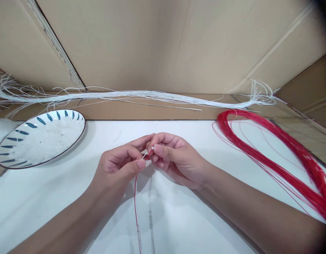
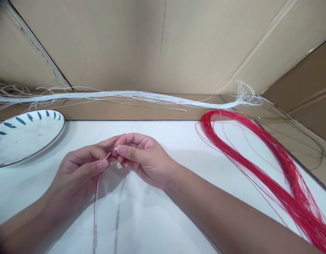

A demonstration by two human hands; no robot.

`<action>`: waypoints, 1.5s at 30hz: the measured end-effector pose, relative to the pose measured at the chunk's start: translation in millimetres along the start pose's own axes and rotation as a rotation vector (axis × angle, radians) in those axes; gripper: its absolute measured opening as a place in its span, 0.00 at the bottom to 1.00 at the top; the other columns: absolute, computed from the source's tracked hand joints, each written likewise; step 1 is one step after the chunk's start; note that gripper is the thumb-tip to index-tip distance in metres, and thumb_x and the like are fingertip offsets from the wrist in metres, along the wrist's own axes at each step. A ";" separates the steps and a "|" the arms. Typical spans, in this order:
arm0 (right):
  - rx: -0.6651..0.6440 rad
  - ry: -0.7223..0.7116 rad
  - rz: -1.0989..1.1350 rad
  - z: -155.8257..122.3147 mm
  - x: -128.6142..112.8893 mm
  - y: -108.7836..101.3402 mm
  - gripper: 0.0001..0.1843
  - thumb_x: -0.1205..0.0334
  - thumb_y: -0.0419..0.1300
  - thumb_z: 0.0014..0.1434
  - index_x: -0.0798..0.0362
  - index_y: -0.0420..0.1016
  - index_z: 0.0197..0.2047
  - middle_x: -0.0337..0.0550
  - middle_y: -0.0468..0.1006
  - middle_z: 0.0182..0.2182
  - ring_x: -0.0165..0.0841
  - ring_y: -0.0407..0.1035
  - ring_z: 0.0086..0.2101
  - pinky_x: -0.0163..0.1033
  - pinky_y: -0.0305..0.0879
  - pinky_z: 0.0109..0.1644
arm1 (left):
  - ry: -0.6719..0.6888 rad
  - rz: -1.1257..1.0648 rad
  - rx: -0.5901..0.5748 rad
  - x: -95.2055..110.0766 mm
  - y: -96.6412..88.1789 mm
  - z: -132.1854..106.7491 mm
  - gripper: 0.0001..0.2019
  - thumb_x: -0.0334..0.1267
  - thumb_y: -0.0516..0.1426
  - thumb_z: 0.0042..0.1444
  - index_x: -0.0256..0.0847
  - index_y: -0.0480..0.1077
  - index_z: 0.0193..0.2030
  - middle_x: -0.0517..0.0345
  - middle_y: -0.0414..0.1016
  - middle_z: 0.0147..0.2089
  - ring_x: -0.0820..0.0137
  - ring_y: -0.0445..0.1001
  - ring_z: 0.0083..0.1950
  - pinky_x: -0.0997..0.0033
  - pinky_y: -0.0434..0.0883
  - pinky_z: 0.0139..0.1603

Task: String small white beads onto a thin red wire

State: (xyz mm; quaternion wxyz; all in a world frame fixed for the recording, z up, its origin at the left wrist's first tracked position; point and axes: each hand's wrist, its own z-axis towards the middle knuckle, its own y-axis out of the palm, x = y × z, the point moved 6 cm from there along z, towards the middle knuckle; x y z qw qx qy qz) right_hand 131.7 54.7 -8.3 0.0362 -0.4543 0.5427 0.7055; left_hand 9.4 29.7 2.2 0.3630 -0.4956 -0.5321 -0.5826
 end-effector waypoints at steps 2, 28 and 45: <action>0.010 0.002 -0.013 -0.3 0.1 -0.2 0.05 0.66 0.70 0.59 0.57 0.78 0.33 0.38 0.79 0.29 0.21 0.70 0.27 0.25 0.67 0.32 | -0.005 -0.001 0.003 -0.9 -0.9 0.3 0.10 0.35 0.65 0.54 0.42 0.76 0.22 0.55 0.75 0.63 0.48 0.70 0.65 0.48 0.66 0.66; 0.010 -0.009 -0.069 -0.3 0.9 -1.9 0.04 0.66 0.68 0.60 0.56 0.78 0.34 0.38 0.78 0.29 0.22 0.68 0.27 0.27 0.66 0.32 | -0.007 -0.005 0.012 0.3 0.9 -0.1 0.10 0.33 0.64 0.55 0.41 0.75 0.23 0.54 0.78 0.60 0.48 0.71 0.63 0.51 0.70 0.61; 0.009 -0.009 -0.064 0.3 -0.2 -1.0 0.05 0.66 0.69 0.59 0.55 0.78 0.33 0.38 0.79 0.29 0.21 0.69 0.26 0.27 0.66 0.31 | -0.001 -0.003 -0.013 -0.2 0.2 1.0 0.10 0.33 0.64 0.55 0.41 0.76 0.23 0.53 0.78 0.60 0.47 0.69 0.66 0.48 0.66 0.65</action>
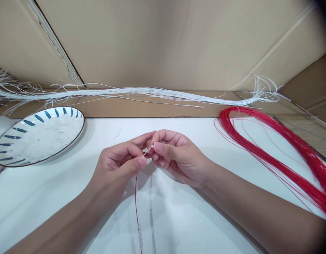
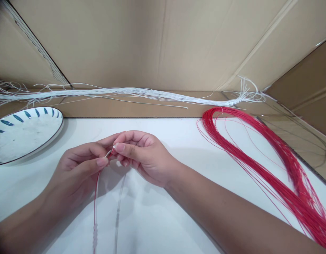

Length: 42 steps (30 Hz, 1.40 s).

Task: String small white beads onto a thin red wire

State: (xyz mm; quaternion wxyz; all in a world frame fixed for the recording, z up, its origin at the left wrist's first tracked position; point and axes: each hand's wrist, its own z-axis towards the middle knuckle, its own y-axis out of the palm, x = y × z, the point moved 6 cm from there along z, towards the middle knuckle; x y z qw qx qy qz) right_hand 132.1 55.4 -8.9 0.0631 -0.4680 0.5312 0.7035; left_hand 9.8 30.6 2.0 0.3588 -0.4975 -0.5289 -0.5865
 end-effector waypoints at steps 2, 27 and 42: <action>0.006 0.005 0.004 -0.1 0.1 -0.3 0.05 0.66 0.70 0.59 0.55 0.79 0.33 0.38 0.79 0.29 0.21 0.69 0.27 0.26 0.67 0.31 | -0.014 0.002 0.008 -0.4 -0.4 -0.2 0.10 0.33 0.64 0.55 0.42 0.76 0.23 0.54 0.77 0.61 0.47 0.69 0.65 0.49 0.67 0.65; -0.027 -0.003 0.038 1.0 0.8 0.0 0.04 0.68 0.69 0.60 0.57 0.79 0.34 0.39 0.81 0.30 0.20 0.72 0.28 0.24 0.69 0.33 | -0.011 -0.031 -0.012 0.4 0.6 -0.6 0.10 0.30 0.63 0.57 0.40 0.76 0.24 0.52 0.77 0.61 0.50 0.67 0.68 0.50 0.63 0.66; -0.019 0.009 0.052 0.6 -0.8 1.5 0.04 0.68 0.69 0.59 0.58 0.81 0.32 0.39 0.81 0.28 0.20 0.72 0.27 0.22 0.69 0.30 | -0.008 -0.063 -0.004 -0.4 2.7 -1.4 0.11 0.30 0.63 0.57 0.39 0.75 0.23 0.50 0.78 0.59 0.50 0.70 0.64 0.49 0.64 0.65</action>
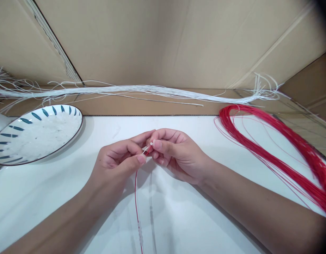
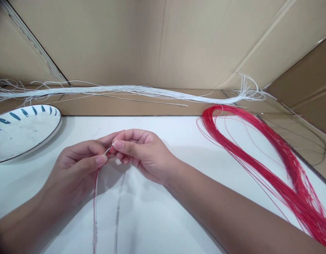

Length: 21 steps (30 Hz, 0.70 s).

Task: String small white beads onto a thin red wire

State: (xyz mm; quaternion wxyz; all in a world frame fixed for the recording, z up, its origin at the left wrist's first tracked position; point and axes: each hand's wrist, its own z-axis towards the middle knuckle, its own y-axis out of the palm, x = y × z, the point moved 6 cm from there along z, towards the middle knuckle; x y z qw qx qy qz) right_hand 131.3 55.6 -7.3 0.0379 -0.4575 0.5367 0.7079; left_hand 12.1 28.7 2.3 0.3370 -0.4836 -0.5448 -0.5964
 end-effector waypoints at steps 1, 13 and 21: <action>0.003 0.000 -0.001 0.1 0.1 -0.4 0.04 0.68 0.69 0.59 0.59 0.81 0.32 0.39 0.81 0.28 0.20 0.72 0.27 0.22 0.69 0.30 | -0.003 -0.002 0.001 -0.1 0.2 -0.3 0.11 0.30 0.63 0.57 0.39 0.75 0.23 0.50 0.78 0.59 0.50 0.70 0.65 0.49 0.63 0.66; 0.013 -0.001 -0.009 -0.1 1.0 0.0 0.05 0.68 0.71 0.57 0.58 0.79 0.32 0.38 0.81 0.28 0.20 0.71 0.26 0.23 0.68 0.30 | 0.005 0.015 0.026 -0.4 -2.0 1.9 0.10 0.30 0.63 0.55 0.40 0.74 0.23 0.52 0.79 0.58 0.52 0.70 0.64 0.52 0.66 0.65; 0.021 -0.037 -0.135 0.7 -1.6 0.4 0.06 0.67 0.71 0.57 0.57 0.79 0.31 0.38 0.79 0.28 0.21 0.68 0.25 0.26 0.68 0.30 | 0.015 0.023 0.039 1.3 -1.3 0.6 0.11 0.28 0.62 0.55 0.39 0.73 0.22 0.52 0.78 0.59 0.51 0.72 0.62 0.51 0.68 0.62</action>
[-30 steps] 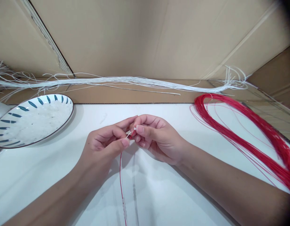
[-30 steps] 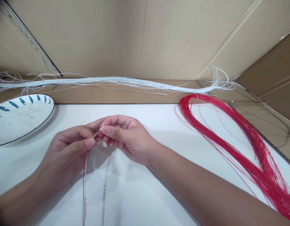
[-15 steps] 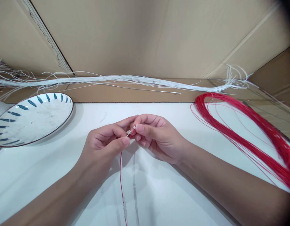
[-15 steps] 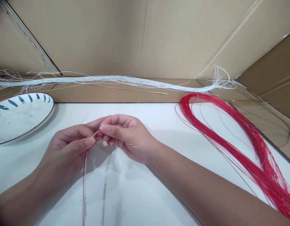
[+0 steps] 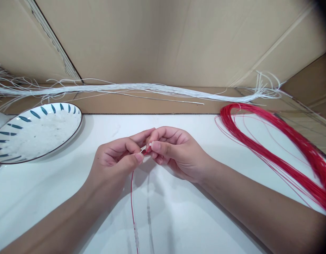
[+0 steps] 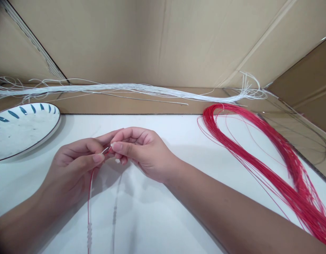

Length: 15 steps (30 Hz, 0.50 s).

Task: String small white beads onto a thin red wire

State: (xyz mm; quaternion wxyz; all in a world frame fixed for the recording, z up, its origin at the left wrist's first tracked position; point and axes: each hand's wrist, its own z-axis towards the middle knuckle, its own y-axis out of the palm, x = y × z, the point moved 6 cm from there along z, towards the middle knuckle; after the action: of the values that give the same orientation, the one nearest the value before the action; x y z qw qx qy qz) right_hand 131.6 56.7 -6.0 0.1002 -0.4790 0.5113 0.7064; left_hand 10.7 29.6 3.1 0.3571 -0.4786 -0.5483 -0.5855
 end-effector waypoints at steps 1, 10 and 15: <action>-0.003 -0.015 -0.019 0.1 -0.6 0.0 0.05 0.68 0.70 0.57 0.56 0.79 0.31 0.38 0.79 0.28 0.21 0.68 0.25 0.27 0.68 0.30 | -0.003 -0.006 0.005 0.3 0.3 -0.3 0.12 0.28 0.62 0.55 0.39 0.73 0.22 0.52 0.79 0.59 0.52 0.72 0.63 0.52 0.67 0.63; -0.018 -0.078 -0.090 0.9 -2.0 -1.1 0.05 0.70 0.68 0.58 0.56 0.78 0.31 0.36 0.76 0.25 0.22 0.68 0.25 0.29 0.68 0.30 | 0.012 -0.023 0.031 2.4 -0.9 -0.5 0.11 0.27 0.61 0.54 0.40 0.75 0.21 0.52 0.82 0.54 0.53 0.69 0.66 0.53 0.67 0.64; 0.003 -0.100 -0.130 0.0 -3.7 -1.6 0.05 0.70 0.69 0.57 0.56 0.78 0.31 0.37 0.78 0.28 0.23 0.70 0.26 0.29 0.70 0.31 | 0.015 -0.019 0.054 4.1 -1.8 -1.4 0.11 0.27 0.62 0.54 0.41 0.76 0.22 0.52 0.83 0.52 0.53 0.70 0.65 0.55 0.70 0.60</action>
State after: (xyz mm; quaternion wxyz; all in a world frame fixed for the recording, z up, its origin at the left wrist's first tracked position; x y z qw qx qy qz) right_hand 134.5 58.8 -4.1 0.1719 -0.4749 0.4745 0.7209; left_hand 7.6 28.9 6.5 0.3683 -0.4591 -0.5659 -0.5773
